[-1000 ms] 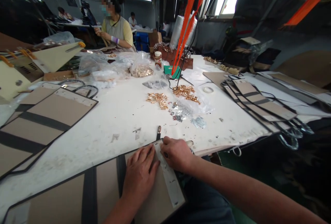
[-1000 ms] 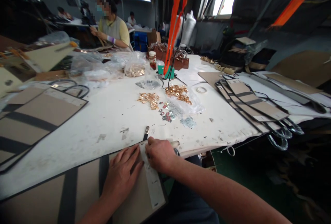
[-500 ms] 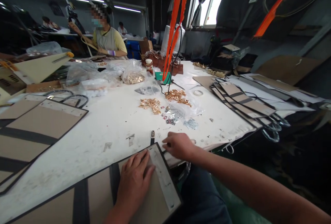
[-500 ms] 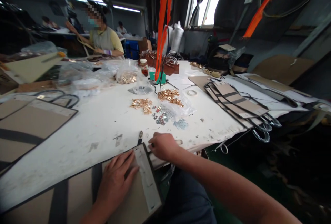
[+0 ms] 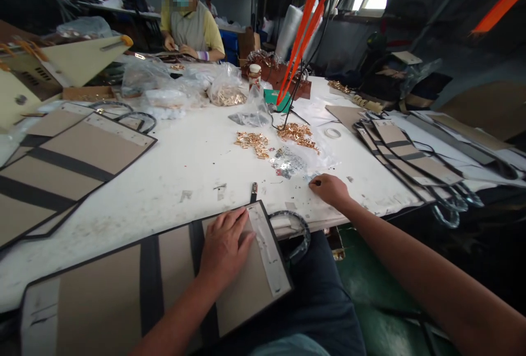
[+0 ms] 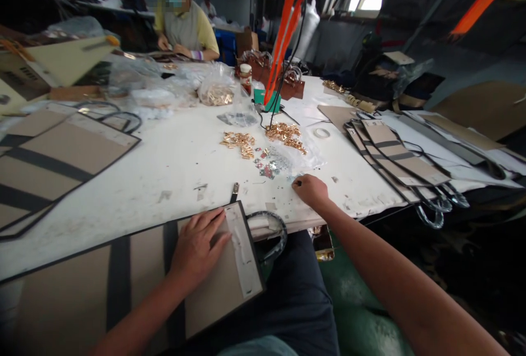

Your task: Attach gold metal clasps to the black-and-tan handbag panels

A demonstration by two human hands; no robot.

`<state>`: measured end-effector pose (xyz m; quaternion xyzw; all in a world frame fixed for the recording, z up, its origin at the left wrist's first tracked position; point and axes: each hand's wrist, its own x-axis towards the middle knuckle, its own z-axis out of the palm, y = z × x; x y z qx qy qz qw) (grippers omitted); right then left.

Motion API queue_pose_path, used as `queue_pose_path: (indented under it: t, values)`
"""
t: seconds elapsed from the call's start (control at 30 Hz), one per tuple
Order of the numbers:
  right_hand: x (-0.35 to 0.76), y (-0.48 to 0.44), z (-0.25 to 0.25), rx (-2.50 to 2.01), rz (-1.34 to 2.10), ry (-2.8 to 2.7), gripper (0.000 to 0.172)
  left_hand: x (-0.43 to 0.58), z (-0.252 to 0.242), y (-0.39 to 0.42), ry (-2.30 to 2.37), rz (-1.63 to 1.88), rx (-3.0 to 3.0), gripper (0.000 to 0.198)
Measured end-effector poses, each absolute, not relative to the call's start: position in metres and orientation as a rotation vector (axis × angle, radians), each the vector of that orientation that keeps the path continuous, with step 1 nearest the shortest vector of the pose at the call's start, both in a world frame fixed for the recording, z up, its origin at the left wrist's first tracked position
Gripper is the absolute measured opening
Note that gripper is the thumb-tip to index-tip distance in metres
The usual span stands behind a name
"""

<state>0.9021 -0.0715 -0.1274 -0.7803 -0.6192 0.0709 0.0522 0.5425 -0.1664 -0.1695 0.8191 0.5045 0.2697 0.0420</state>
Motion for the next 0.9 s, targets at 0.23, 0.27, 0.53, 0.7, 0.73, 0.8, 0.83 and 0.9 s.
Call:
queue_pose_path:
  t: [0.23, 0.27, 0.53, 0.7, 0.73, 0.8, 0.83, 0.9]
  values:
    - [0.901, -0.057, -0.126, -2.376, 0.264, -1.900, 0.020, 0.540, -0.173, -0.166, 1.543, 0.874, 2.533, 0.043]
    - [0.900, -0.055, -0.125, -2.375, 0.278, -1.894, 0.020, 0.540, -0.174, -0.166, 1.544, 0.884, 2.543, 0.043]
    - [0.898, -0.054, -0.123, -2.322, 0.392, -1.841, 0.022, 0.538, -0.177, -0.167, 1.549, 0.908, 2.575, 0.045]
    - [0.891, -0.071, -0.116, -2.201, 0.432, -1.879, 0.017, 0.539, -0.177, -0.168, 1.560, 0.887, 2.521, 0.046]
    - [0.886, -0.076, -0.111, -2.163, 0.454, -1.898, 0.017, 0.539, -0.177, -0.168, 1.558, 0.884, 2.508, 0.046]
    - [0.867, -0.086, -0.100, -2.032, 0.558, -1.953, 0.020, 0.540, -0.176, -0.168, 1.558, 0.878, 2.484, 0.046]
    - [0.855, -0.090, -0.093, -1.925, 0.646, -1.988, 0.022, 0.540, -0.176, -0.169, 1.558, 0.876, 2.473, 0.045]
    - [0.823, -0.097, -0.082, -1.651, 0.860, -2.058, 0.022, 0.540, -0.173, -0.169, 1.560, 0.874, 2.454, 0.045]
